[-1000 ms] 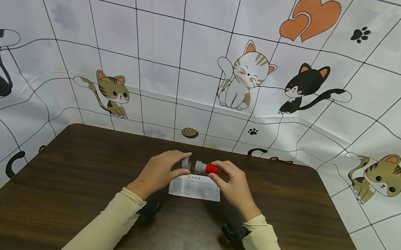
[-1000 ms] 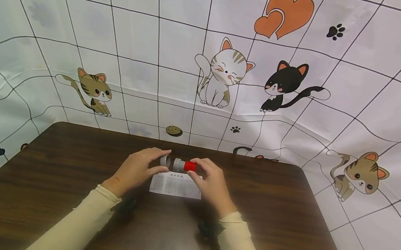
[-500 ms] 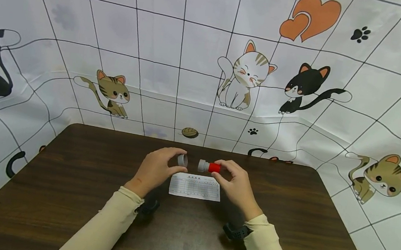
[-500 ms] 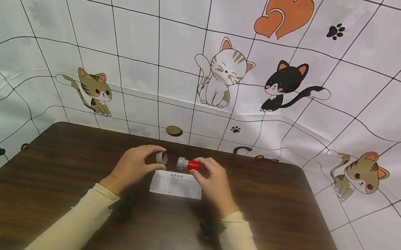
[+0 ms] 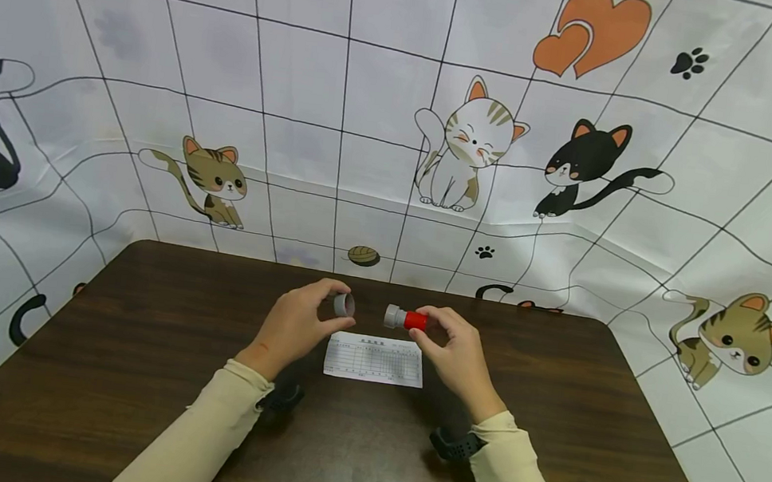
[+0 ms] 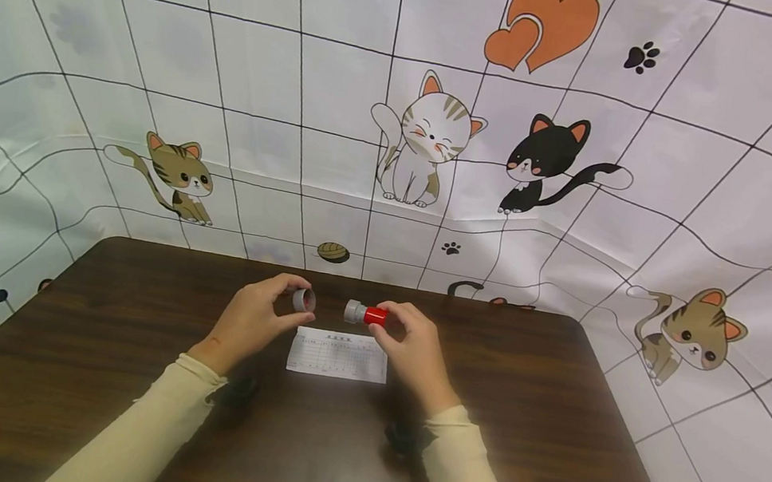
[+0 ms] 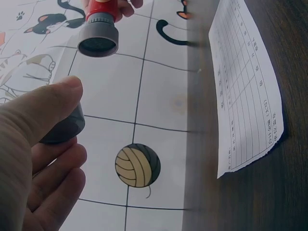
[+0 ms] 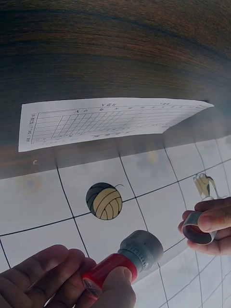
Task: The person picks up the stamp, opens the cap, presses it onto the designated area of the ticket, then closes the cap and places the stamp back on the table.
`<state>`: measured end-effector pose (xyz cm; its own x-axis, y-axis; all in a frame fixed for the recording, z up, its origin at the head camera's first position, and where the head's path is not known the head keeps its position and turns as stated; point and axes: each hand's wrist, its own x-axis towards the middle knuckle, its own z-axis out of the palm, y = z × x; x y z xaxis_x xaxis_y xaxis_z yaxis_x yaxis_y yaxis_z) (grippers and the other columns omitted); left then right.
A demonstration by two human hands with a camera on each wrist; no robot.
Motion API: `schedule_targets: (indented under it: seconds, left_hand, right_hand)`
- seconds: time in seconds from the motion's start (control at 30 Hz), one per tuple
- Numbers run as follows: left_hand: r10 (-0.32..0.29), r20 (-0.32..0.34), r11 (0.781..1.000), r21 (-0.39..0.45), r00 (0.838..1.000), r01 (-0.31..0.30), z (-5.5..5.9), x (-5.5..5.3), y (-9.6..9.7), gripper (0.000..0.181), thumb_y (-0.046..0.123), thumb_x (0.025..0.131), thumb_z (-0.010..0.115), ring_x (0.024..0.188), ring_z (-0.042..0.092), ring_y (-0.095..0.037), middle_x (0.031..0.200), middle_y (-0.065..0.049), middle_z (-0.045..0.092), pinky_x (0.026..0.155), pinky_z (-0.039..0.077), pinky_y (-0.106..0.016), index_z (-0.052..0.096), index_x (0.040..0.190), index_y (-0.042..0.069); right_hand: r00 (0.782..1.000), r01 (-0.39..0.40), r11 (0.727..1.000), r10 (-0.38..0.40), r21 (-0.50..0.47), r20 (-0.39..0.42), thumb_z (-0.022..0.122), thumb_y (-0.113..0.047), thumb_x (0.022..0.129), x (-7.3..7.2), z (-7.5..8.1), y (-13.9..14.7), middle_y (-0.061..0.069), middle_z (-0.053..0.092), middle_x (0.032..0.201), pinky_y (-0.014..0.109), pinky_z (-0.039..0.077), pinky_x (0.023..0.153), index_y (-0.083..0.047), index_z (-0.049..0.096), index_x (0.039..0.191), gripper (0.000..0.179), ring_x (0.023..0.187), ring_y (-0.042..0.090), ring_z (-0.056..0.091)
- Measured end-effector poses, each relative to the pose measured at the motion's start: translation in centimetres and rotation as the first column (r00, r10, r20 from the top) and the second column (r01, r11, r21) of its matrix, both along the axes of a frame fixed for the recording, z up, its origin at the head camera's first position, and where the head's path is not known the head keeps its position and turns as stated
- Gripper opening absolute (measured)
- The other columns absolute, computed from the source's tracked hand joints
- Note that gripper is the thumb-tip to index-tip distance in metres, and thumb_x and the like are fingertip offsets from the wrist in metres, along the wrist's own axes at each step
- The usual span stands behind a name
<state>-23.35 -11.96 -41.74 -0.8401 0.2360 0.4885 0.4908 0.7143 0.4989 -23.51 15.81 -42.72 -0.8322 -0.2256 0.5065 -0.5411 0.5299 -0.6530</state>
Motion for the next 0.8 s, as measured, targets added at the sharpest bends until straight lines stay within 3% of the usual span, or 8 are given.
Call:
schedule_targets:
  seconds: [0.17, 0.47, 0.8]
  left_hand:
    - [-0.001, -0.002, 1.000, 0.000, 1.000, 0.001, 0.03, 0.00, -0.16, 0.062, 0.027, 0.085, 0.086, 0.118, 0.068, -0.029, 0.129, -0.009, 0.071, 0.100, 0.055, -0.049, 0.064, 0.141, 0.009]
    - [0.018, -0.063, 1.000, -0.004, 0.998, -0.018, -0.25, -0.38, -0.44, 0.051, 0.029, 0.081, 0.089, 0.111, 0.065, -0.025, 0.121, -0.004, 0.069, 0.094, 0.057, -0.046, 0.072, 0.126, 0.012]
    - [0.045, -0.017, 0.999, 0.016, 0.999, -0.045, -0.13, -0.32, -0.21, 0.047, 0.021, 0.083, 0.089, 0.113, 0.067, -0.027, 0.124, -0.007, 0.071, 0.098, 0.056, -0.047, 0.070, 0.126, 0.011]
  right_hand:
    - [1.000, 0.006, 1.000, -0.006, -0.008, -0.003, 0.083, -0.009, 0.089, -0.05, 0.00, 0.09, 0.002, 0.071, 0.100, 0.029, 0.056, 0.075, -0.009, 0.075, 0.113, 0.026, 0.086, 0.017, 0.064]
    - [1.000, 0.025, 1.000, -0.025, -0.002, 0.005, 0.083, -0.009, 0.089, -0.24, -0.10, 0.31, 0.003, 0.070, 0.098, 0.026, 0.055, 0.073, -0.009, 0.075, 0.113, 0.025, 0.083, 0.016, 0.062]
    - [0.999, 0.039, 0.999, -0.039, 0.012, -0.004, 0.082, -0.010, 0.089, -0.38, -0.11, 0.55, 0.003, 0.070, 0.098, 0.029, 0.056, 0.075, -0.008, 0.075, 0.114, 0.026, 0.083, 0.016, 0.062]
